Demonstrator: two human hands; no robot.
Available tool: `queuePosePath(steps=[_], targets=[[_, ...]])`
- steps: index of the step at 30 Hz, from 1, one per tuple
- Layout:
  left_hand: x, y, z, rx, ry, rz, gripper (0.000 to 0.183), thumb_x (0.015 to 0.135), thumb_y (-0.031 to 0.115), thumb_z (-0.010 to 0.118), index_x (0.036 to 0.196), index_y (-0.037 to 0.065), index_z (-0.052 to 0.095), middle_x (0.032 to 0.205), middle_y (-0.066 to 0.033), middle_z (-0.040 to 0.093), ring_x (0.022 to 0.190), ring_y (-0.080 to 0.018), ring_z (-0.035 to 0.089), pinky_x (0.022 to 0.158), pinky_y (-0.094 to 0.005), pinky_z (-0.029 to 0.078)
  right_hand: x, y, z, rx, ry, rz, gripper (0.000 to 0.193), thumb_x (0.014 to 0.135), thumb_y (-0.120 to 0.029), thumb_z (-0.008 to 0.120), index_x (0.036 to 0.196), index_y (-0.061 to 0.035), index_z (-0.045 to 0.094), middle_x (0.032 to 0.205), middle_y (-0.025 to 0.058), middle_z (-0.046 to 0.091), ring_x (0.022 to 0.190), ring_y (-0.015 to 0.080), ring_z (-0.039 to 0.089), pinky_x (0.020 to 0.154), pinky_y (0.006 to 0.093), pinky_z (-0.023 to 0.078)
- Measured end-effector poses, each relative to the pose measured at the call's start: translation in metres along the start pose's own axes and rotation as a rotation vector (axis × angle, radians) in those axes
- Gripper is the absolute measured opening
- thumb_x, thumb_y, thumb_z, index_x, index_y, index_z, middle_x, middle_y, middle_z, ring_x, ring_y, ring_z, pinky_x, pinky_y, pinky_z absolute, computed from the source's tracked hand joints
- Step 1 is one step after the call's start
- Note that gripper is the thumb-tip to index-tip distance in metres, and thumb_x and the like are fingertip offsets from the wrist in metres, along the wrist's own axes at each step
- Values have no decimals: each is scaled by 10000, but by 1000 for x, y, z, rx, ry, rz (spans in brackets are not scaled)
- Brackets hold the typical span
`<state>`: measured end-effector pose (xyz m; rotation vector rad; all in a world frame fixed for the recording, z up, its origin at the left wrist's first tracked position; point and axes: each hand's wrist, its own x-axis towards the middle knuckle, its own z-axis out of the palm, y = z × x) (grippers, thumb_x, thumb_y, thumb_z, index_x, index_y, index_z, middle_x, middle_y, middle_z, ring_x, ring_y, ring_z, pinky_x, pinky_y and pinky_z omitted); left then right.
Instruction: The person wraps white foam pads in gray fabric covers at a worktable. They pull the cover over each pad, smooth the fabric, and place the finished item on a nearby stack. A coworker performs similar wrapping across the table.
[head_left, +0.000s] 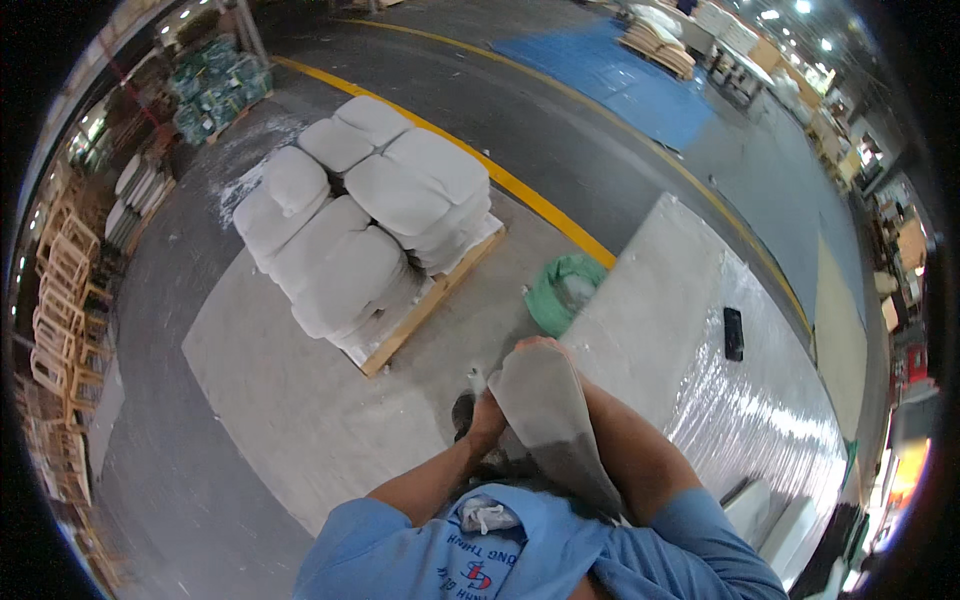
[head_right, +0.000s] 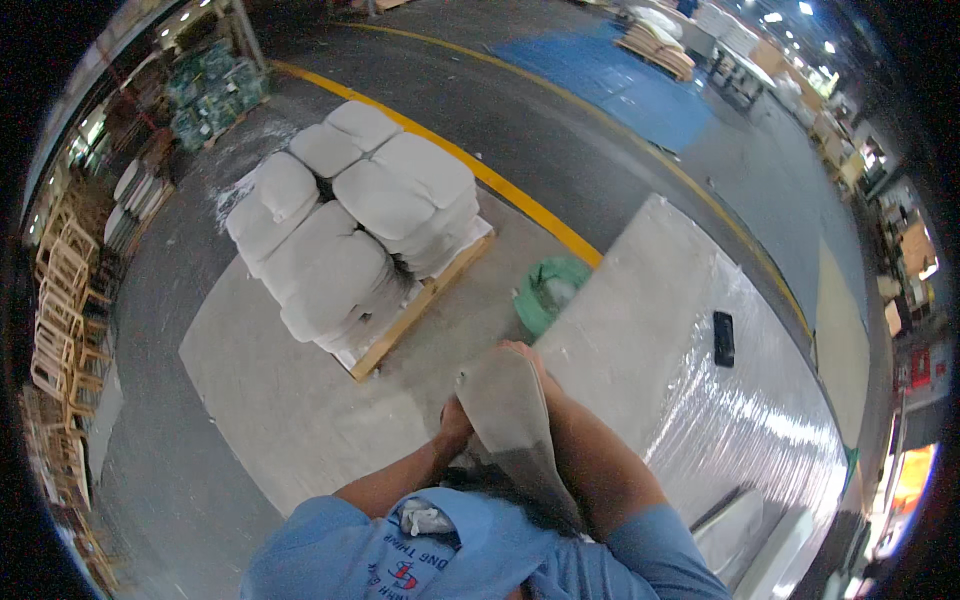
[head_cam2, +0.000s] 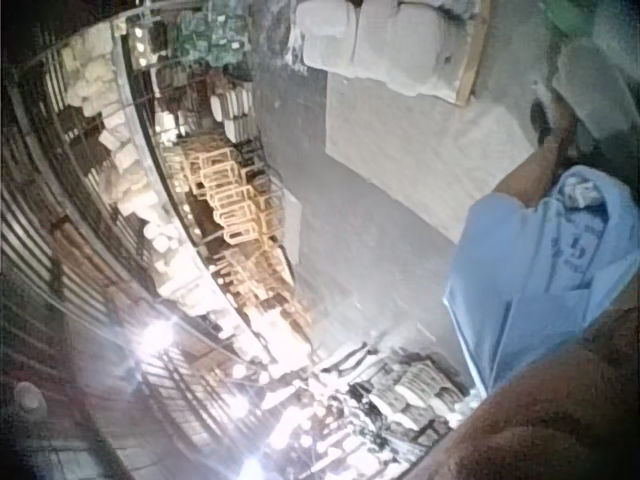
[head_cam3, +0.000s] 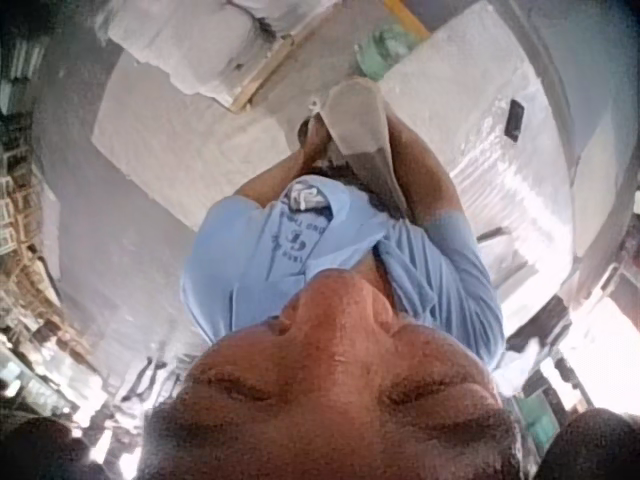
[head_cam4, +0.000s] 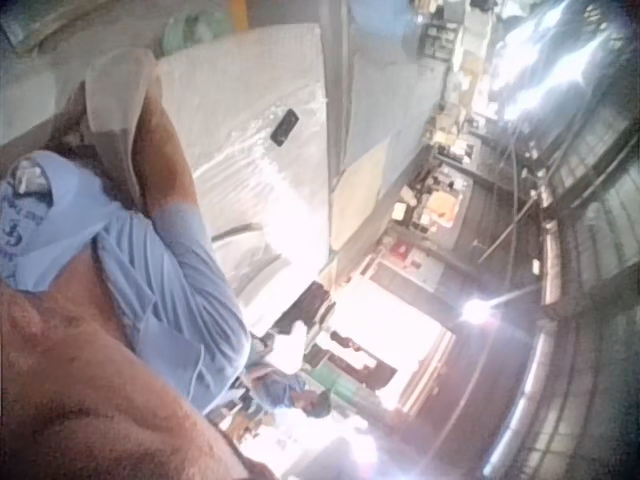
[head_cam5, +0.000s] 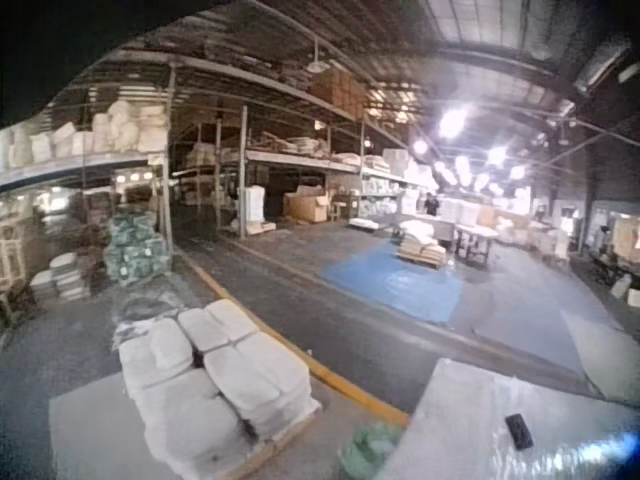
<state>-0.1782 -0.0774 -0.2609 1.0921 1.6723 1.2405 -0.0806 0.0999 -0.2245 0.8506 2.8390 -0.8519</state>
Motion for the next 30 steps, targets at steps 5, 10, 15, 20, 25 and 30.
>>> queuePosePath(steps=[5, 10, 15, 20, 25, 30], targets=[[21, -19, -44, -872, -159, -469, 535, 1035, 260, 674, 1485, 49, 475, 1384, -110, 630, 1281, -225, 577, 1101, -396, 451, -43, -16, -56, 172, 51, 141, 450, 975, -380, 663, 1319, -92, 686, 1277, 195, 700, 1190, 374, 663, 1013, 437, 530], [34, -21, -85, -366, -528, -319, 735, 908, 261, 814, 1523, 45, 475, 1447, -114, 601, 1314, -237, 551, 1131, -392, 422, -199, -14, -142, 664, -215, 471, 638, 1061, -605, 493, 1464, -119, 585, 1429, 162, 622, 1249, 321, 624, 1031, 470, 513], [67, -5, -85, 117, -759, -198, 651, 853, 197, 857, 1421, 23, 589, 1376, -116, 654, 1239, -249, 599, 1083, -381, 458, -394, -28, -129, 1468, 132, 409, 799, 1005, -701, 523, 1514, -85, 522, 1504, 127, 550, 1338, 256, 548, 1061, 437, 489], [85, 21, -84, 298, -794, -209, 601, 846, 189, 861, 1372, 21, 623, 1326, -112, 678, 1198, -249, 618, 1056, -377, 473, -426, -73, -107, 1256, 525, 358, 602, 996, -388, 730, 1438, -9, 582, 1353, 96, 657, 1199, 177, 617, 1014, 363, 511], [102, 45, -71, 398, -904, -167, 551, 840, 182, 865, 1324, 18, 658, 1276, -107, 702, 1156, -249, 638, 1029, -374, 488, -406, -81, -92, 841, 856, 790, 280, 1026, -240, 710, 1144, 14, 712, 884, 25, 702, 871, 90, 622, 769, 307, 519], [112, 71, -56, 391, -988, -91, 502, 834, 175, 869, 1276, 15, 692, 1226, -103, 726, 1115, -248, 657, 1002, -371, 503, -381, -147, -164, 357, 1110, 601, 229, 992, -216, 717, 1033, 8, 701, 791, 174, 662, 705, 236, 681, 647, 389, 508]])
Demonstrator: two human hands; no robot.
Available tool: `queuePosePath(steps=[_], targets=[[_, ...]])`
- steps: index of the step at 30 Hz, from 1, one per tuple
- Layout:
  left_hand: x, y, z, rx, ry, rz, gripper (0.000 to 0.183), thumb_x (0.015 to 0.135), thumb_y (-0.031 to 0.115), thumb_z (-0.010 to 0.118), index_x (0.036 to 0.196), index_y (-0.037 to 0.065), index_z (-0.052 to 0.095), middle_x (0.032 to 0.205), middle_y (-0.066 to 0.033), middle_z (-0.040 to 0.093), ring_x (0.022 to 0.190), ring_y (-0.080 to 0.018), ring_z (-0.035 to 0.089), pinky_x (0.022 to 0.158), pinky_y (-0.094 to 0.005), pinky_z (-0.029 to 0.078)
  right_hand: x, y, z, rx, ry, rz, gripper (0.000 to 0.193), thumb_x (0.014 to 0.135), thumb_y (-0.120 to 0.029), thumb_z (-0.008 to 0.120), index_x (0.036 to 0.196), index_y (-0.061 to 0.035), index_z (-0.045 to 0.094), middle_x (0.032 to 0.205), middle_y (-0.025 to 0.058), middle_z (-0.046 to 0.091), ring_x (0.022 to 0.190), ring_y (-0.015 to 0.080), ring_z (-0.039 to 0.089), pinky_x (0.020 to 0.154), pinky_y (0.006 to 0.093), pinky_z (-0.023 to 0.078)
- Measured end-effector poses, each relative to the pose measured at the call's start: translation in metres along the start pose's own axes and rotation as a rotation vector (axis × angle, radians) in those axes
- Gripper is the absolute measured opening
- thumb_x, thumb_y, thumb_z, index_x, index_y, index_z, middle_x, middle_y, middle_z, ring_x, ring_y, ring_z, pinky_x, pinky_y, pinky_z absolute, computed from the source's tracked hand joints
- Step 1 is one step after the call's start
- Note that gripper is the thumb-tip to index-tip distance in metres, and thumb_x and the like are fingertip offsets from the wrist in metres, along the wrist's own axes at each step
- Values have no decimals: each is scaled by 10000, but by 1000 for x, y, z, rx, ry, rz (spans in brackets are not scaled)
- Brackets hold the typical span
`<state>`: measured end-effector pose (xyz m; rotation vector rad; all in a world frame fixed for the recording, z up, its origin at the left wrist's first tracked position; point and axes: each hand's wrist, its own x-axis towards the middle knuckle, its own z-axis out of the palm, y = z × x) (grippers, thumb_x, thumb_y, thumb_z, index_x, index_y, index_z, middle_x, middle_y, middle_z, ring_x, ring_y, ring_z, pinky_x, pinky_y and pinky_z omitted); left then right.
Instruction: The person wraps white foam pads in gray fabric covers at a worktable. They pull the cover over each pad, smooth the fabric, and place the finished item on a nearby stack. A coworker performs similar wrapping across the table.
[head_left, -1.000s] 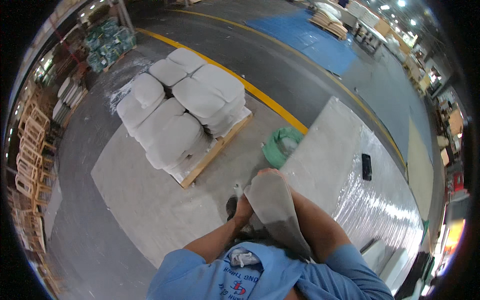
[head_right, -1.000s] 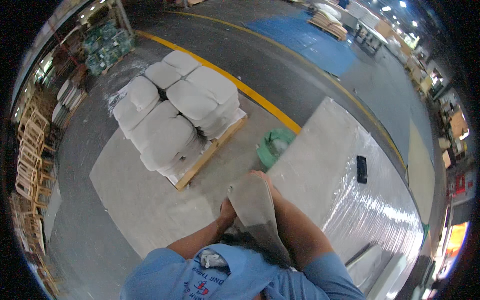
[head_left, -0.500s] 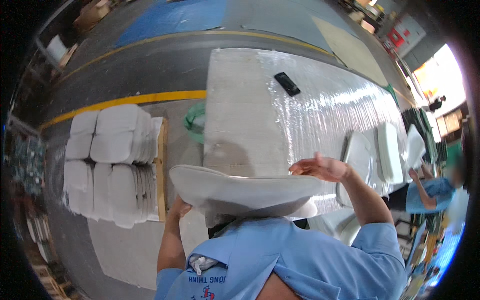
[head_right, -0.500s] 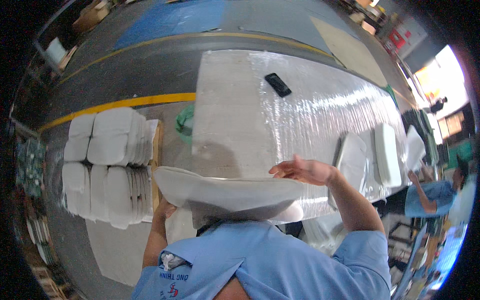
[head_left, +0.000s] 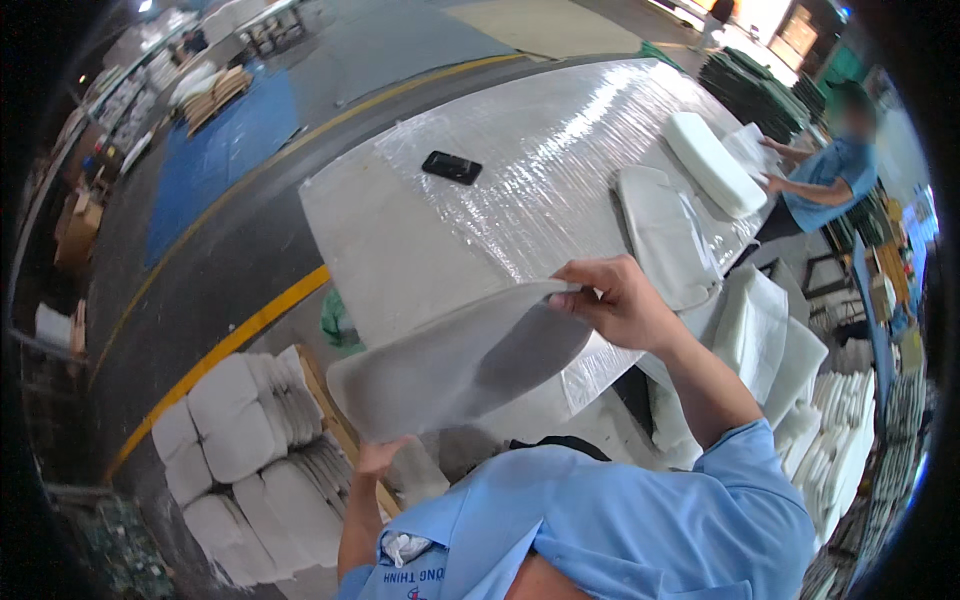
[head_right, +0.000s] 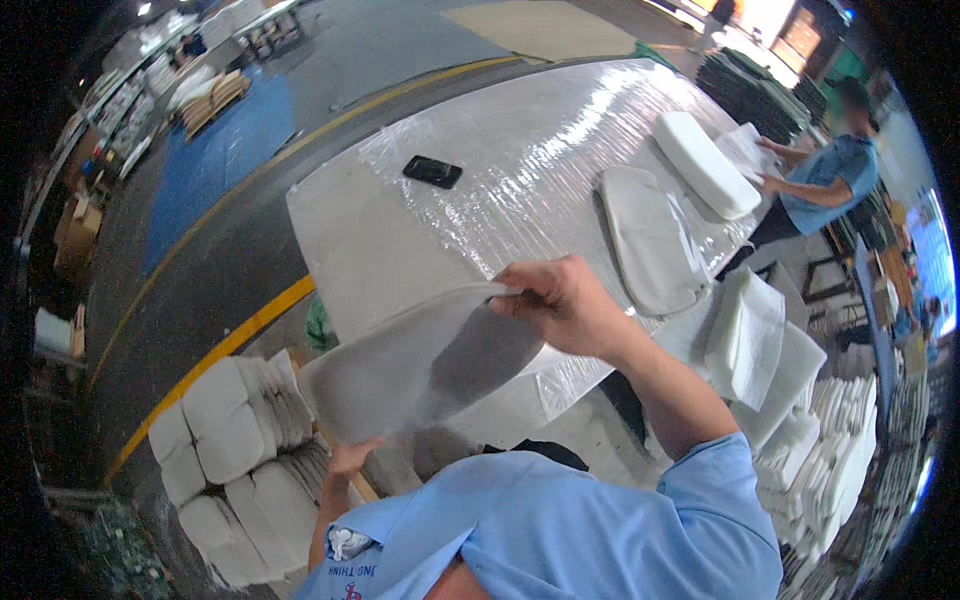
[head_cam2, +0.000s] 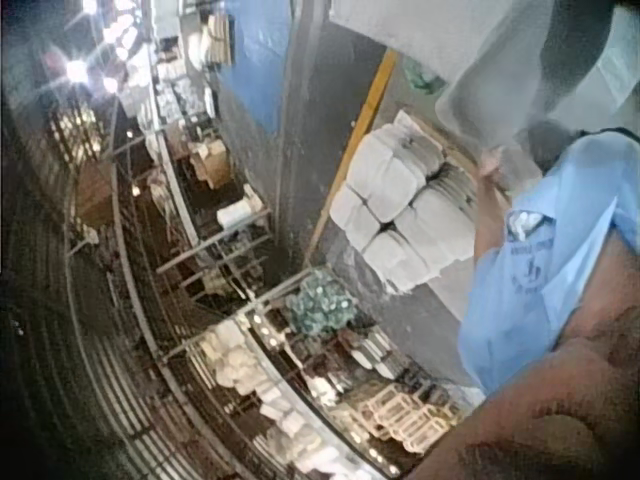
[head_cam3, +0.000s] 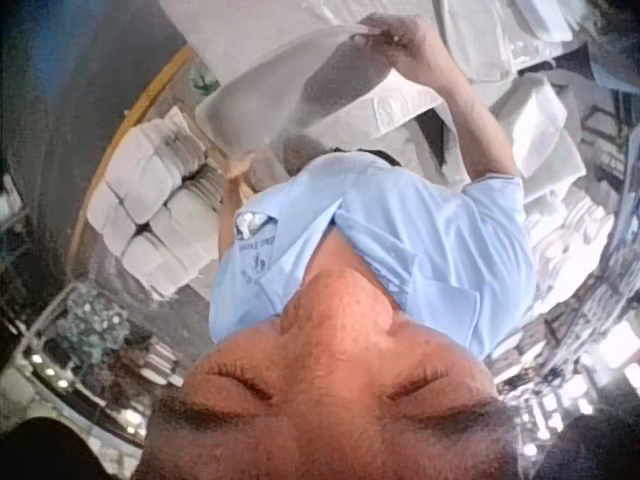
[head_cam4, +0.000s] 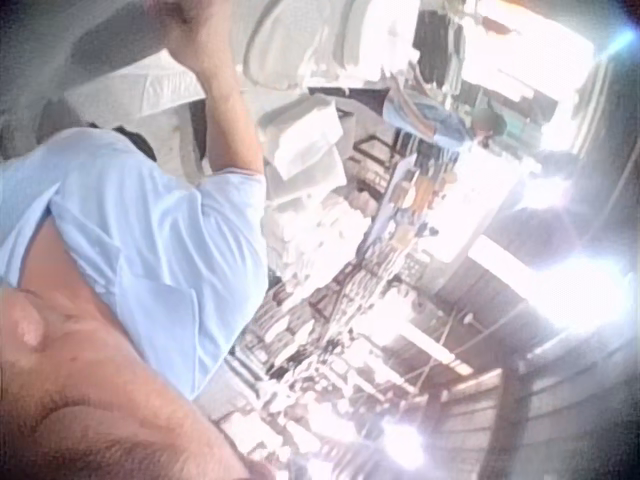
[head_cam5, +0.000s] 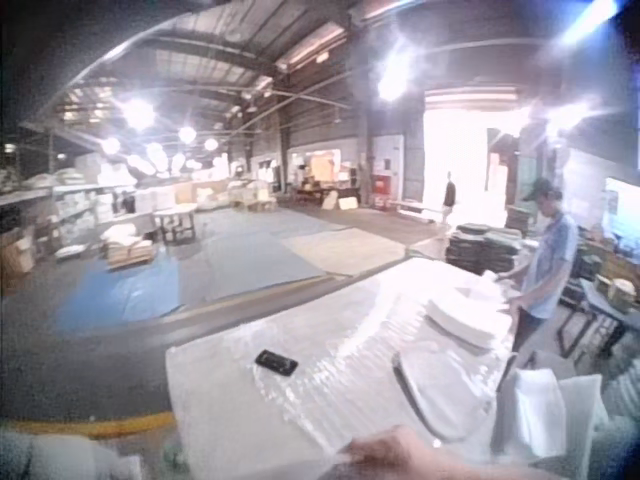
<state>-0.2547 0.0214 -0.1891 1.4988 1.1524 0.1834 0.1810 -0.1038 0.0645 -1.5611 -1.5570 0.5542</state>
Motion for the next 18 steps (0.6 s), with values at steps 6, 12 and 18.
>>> queuePosePath(steps=[6, 12, 18], targets=[[15, -17, -10, 95, -118, 73, 552, 815, 259, 887, 1275, 22, 693, 1248, -115, 729, 1151, -279, 660, 1019, -385, 498, -11, -7, 2, -312, 31, 287, 213, 970, -195, 729, 1018, 11, 704, 760, 164, 661, 655, 235, 619, 637, 408, 490], [26, -1, -15, 243, -180, 151, 663, 804, 426, 864, 1310, 36, 687, 1371, -153, 684, 1245, -302, 635, 1061, -398, 474, -47, 16, 24, -378, 323, 429, 127, 956, -147, 725, 984, -23, 733, 782, 123, 671, 698, 211, 619, 671, 379, 500], [38, 3, -17, 499, -198, 96, 641, 876, 433, 788, 1366, 42, 656, 1416, -141, 662, 1361, -301, 558, 1134, -410, 417, -69, 33, 44, -254, 520, 488, 155, 950, -132, 721, 1063, -25, 725, 828, 74, 686, 754, 156, 600, 728, 335, 522]])
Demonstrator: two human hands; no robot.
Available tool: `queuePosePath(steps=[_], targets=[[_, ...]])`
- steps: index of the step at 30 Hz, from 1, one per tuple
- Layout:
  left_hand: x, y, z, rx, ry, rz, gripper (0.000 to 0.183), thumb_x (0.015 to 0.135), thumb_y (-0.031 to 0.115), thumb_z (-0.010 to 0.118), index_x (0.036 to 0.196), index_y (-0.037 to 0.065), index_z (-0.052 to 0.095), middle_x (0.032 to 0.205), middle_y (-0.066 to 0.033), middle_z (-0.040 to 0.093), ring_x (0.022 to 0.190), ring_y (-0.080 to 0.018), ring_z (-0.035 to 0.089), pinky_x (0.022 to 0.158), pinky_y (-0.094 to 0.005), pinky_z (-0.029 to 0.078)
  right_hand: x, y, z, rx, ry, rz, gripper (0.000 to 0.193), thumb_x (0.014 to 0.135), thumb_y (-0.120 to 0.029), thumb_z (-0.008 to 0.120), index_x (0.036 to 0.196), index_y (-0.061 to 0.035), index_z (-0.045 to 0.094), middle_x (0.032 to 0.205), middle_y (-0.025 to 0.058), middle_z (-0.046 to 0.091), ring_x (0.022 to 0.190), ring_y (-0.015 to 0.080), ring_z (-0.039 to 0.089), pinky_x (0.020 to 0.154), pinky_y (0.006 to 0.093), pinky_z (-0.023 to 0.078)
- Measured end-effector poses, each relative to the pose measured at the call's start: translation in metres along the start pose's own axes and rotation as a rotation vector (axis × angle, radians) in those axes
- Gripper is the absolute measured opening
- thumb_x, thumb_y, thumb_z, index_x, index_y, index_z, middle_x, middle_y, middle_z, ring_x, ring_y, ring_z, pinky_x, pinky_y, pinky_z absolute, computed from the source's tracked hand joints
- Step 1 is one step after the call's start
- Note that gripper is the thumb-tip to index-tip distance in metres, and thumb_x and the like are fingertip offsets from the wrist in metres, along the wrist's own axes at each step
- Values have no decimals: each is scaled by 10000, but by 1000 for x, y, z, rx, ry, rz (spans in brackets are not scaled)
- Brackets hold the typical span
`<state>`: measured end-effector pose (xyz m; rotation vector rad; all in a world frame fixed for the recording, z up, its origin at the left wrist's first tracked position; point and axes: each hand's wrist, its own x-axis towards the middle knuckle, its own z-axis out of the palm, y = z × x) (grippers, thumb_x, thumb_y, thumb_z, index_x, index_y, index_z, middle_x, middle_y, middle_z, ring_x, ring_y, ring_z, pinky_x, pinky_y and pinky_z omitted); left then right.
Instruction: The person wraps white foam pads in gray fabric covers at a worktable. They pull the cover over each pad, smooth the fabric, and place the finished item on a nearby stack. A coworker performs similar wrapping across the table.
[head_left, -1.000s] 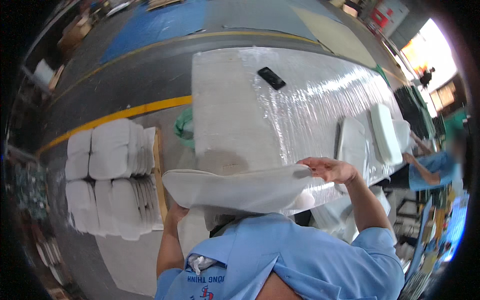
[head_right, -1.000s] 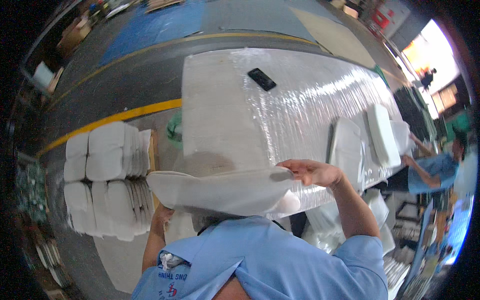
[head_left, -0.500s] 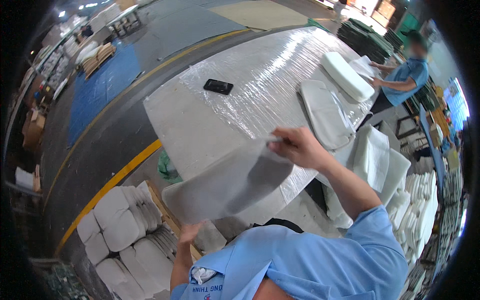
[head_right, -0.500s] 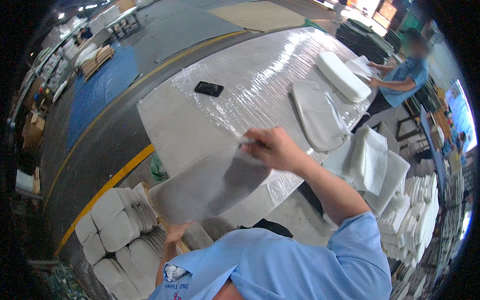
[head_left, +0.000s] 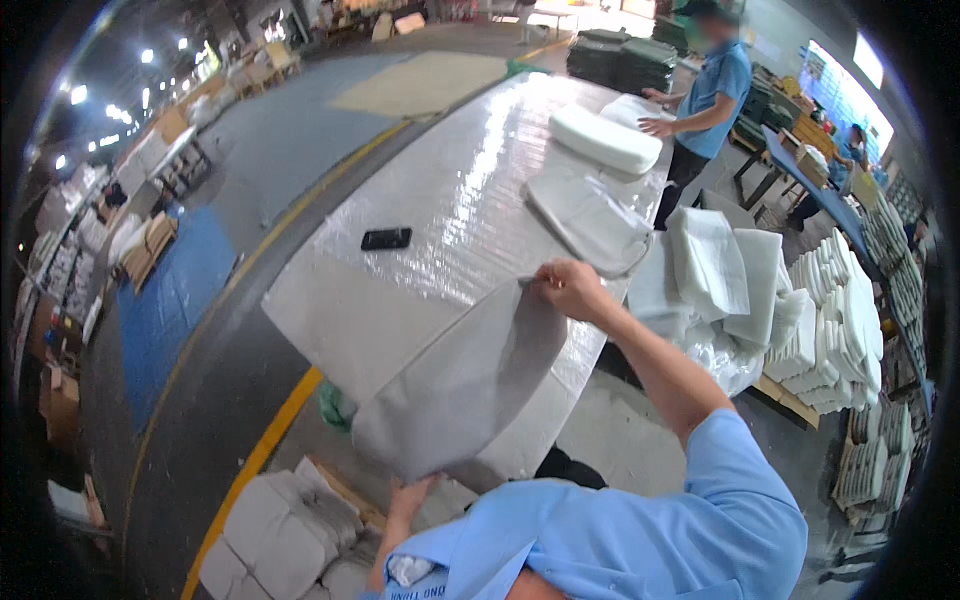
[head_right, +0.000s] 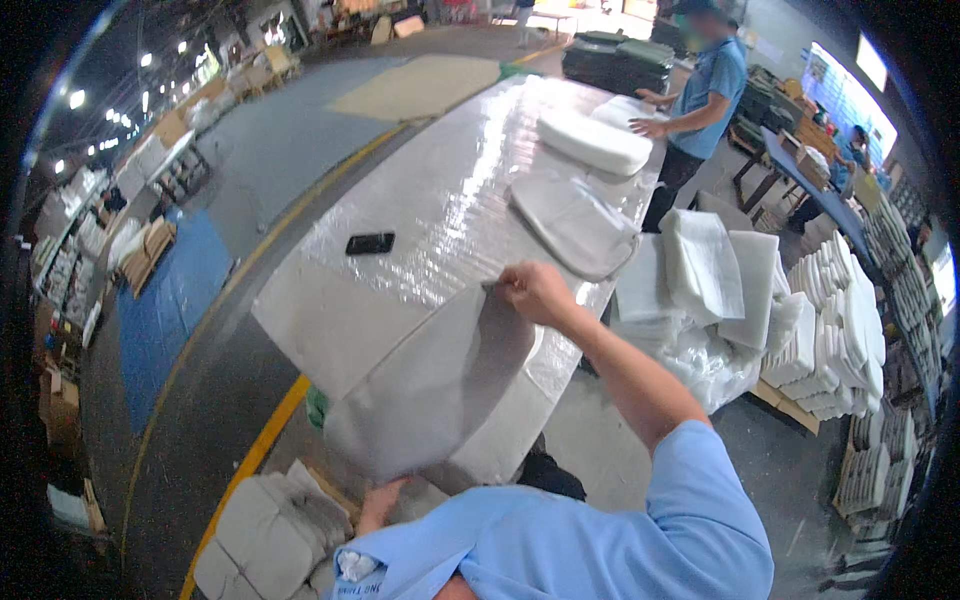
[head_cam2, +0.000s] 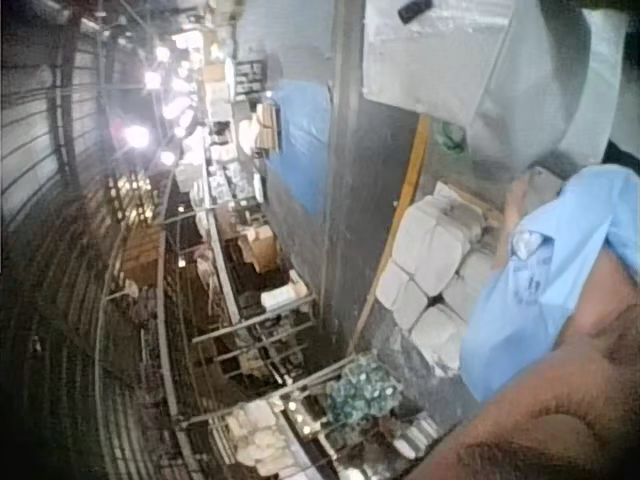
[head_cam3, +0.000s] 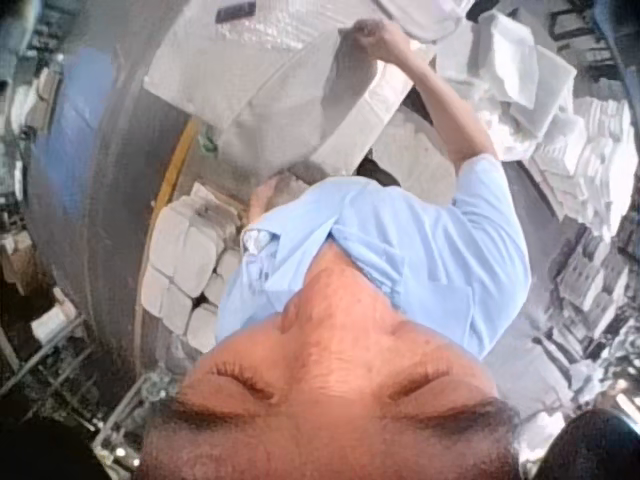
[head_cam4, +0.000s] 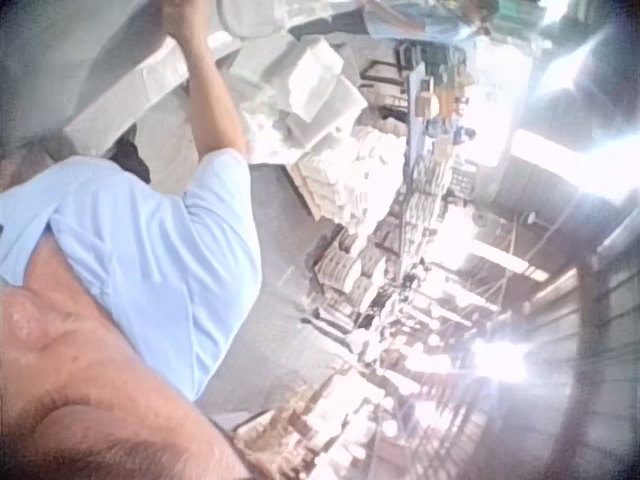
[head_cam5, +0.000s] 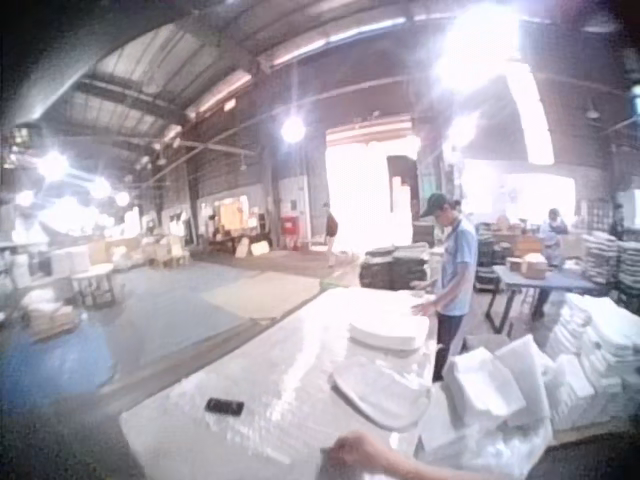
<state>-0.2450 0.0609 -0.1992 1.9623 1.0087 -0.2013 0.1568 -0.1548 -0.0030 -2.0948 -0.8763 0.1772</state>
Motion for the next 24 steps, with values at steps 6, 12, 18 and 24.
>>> queuePosePath(steps=[6, 12, 18, 24], targets=[[-10, -13, 0, -117, 0, -18, 554, 947, 389, 736, 1374, 48, 647, 1377, -150, 678, 1344, -245, 571, 1131, -401, 429, -21, -14, -13, 92, 18, 80, 190, 946, -104, 716, 1120, -27, 720, 903, 117, 700, 840, 188, 651, 778, 351, 542], [-2, -17, -11, -76, -49, -22, 514, 969, 382, 716, 1360, 55, 660, 1358, -130, 688, 1312, -221, 588, 1119, -398, 437, -60, -12, -11, 176, -15, -68, 187, 954, -164, 757, 1105, -53, 747, 1068, 94, 706, 893, 238, 678, 789, 365, 547], [8, -23, -39, 70, -149, -69, 475, 990, 375, 696, 1346, 62, 672, 1338, -109, 698, 1280, -197, 605, 1108, -395, 445, -70, -12, -6, 228, -85, -65, 188, 975, -177, 742, 1117, -53, 743, 1157, 90, 703, 1076, 264, 682, 871, 385, 569], [39, 2, -106, 496, -280, -53, 439, 1012, 368, 676, 1332, 68, 685, 1318, -89, 708, 1248, -174, 622, 1097, -393, 453, -85, -13, -6, 290, -66, -79, 183, 965, -159, 753, 1121, -65, 744, 1173, 82, 698, 1054, 264, 685, 867, 379, 572]])
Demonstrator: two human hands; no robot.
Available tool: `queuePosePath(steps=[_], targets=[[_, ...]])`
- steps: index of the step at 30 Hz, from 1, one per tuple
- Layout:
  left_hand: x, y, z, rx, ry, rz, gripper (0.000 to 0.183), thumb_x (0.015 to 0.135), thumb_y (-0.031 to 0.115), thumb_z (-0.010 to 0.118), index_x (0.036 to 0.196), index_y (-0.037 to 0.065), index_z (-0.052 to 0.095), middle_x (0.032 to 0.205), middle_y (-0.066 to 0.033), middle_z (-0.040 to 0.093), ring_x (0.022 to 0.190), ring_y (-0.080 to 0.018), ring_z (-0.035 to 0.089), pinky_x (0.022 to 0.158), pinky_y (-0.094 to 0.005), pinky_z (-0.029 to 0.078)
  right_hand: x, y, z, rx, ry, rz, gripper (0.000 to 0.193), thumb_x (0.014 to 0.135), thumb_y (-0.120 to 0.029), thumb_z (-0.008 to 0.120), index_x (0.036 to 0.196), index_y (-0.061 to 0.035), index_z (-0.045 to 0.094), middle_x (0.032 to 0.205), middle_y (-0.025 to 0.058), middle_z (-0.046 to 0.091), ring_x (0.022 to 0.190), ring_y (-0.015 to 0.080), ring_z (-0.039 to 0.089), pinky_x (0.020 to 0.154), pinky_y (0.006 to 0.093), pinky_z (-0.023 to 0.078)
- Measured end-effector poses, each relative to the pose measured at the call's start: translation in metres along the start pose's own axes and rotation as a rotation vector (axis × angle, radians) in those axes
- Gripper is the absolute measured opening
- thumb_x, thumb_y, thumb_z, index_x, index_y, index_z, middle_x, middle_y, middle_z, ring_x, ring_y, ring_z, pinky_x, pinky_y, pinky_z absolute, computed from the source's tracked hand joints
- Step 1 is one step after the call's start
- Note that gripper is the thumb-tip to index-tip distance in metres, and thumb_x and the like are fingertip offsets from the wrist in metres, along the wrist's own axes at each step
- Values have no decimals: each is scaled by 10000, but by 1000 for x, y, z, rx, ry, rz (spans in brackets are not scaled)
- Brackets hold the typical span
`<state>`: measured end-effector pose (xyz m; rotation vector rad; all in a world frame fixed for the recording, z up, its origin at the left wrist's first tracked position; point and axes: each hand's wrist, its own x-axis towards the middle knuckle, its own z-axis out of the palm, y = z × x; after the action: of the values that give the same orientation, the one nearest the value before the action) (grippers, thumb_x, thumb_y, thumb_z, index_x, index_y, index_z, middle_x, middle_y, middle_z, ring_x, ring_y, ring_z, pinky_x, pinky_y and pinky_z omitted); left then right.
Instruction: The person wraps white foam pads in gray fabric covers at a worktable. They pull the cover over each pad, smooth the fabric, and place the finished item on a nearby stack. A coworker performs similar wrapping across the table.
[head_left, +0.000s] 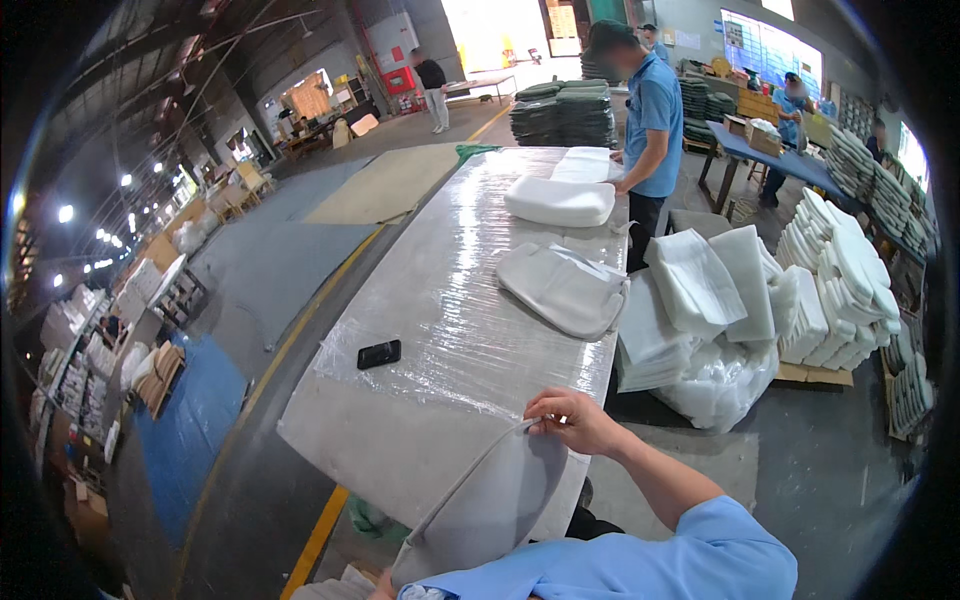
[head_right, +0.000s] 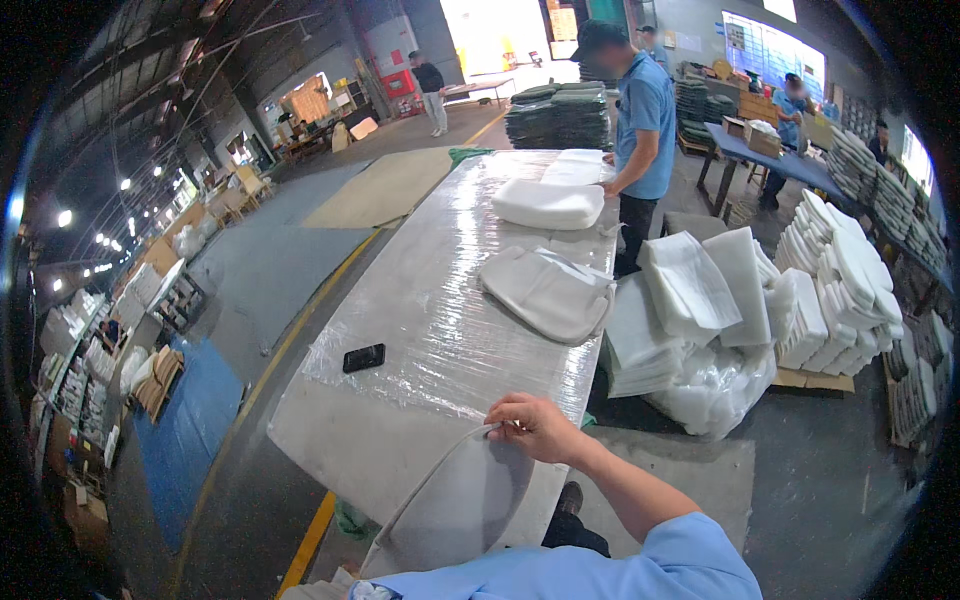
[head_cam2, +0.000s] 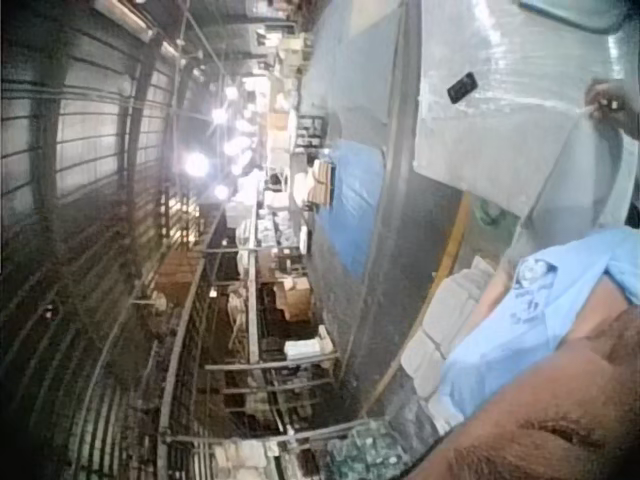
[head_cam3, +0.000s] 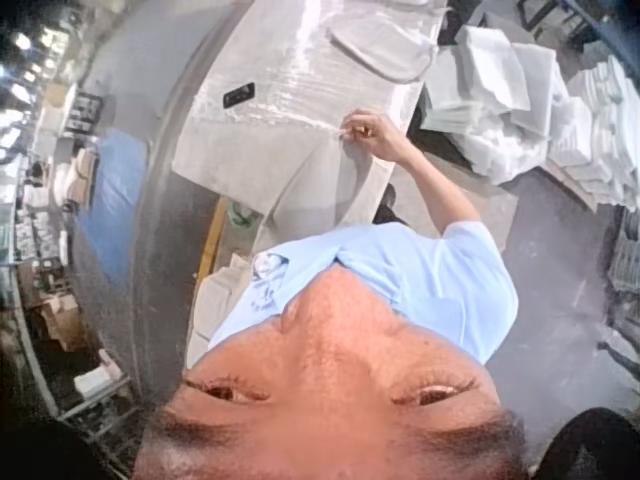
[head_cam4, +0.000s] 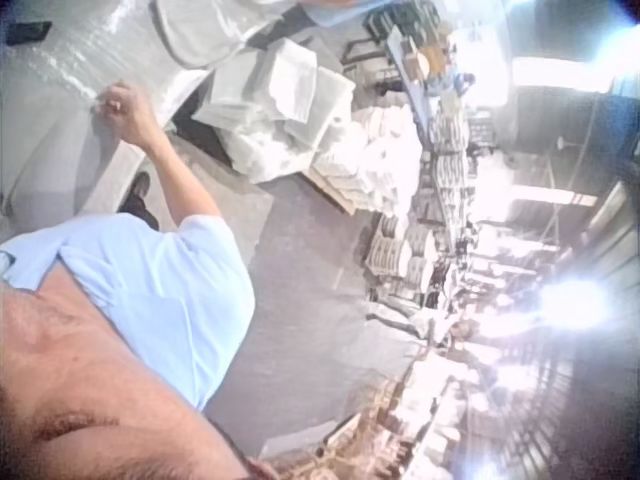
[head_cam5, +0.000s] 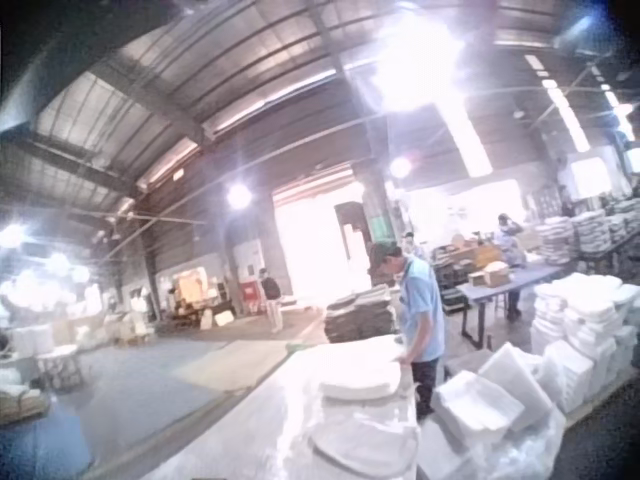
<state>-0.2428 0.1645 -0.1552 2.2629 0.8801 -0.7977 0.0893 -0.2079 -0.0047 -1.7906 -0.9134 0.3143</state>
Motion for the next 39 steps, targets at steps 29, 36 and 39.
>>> queuePosePath(steps=[29, 36, 39], targets=[[-32, 350, -128, -22, -519, 1168, 256, 1006, 232, 726, 860, 32, 665, 708, 64, 534, 676, -49, 438, 585, -275, 374, -125, 76, 119, 1407, 62, 725, 482, 1108, -399, 477, 1393, -28, 593, 1316, 116, 690, 1133, 242, 671, 1040, 433, 499], [-20, 351, -104, -327, -717, 1125, 211, 950, 149, 758, 799, 57, 642, 739, 81, 535, 686, -41, 470, 591, -260, 365, -125, 107, 110, 2010, -370, 418, 374, 1090, -422, 474, 1014, -117, 676, 698, 2, 575, 605, 144, 542, 646, 309, 477], [-26, 351, -98, -384, -715, 1093, 215, 914, 137, 780, 779, 67, 628, 748, 77, 549, 689, -42, 487, 596, -249, 365, -121, 107, 100, 1983, -240, 540, 350, 1080, -409, 507, 920, -140, 663, 600, -35, 479, 516, 126, 446, 561, 291, 406]])
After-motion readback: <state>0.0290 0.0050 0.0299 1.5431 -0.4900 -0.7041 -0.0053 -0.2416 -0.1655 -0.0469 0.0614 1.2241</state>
